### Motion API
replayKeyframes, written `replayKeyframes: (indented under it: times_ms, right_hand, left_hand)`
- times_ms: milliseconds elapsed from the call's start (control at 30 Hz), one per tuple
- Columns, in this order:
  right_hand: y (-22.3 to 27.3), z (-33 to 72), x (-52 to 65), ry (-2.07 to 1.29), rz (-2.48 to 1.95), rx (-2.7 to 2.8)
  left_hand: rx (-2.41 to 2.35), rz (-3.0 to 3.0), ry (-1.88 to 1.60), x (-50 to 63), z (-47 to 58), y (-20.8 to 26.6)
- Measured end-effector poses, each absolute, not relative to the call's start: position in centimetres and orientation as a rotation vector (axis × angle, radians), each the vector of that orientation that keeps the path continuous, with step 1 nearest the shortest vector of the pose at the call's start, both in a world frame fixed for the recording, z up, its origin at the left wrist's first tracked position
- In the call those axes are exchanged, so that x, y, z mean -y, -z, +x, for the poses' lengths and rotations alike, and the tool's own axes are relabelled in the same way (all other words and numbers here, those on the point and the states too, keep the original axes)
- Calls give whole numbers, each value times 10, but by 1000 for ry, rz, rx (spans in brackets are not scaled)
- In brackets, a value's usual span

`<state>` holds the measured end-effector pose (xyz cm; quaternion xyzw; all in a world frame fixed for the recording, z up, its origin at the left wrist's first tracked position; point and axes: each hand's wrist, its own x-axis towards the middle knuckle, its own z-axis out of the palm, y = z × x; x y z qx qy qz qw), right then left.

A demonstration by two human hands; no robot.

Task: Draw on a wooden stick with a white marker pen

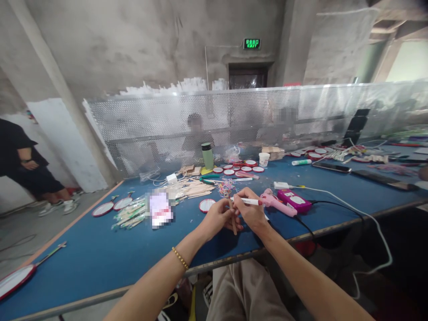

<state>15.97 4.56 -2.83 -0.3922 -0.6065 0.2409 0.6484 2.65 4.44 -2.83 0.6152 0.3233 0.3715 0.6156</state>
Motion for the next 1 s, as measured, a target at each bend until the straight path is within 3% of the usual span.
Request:
replayKeyframes:
  times_ms: [1000]
  right_hand:
    - [33, 159, -49, -504, -897, 1374]
  left_hand:
    - [-769, 1390, -848, -44, 27, 27]
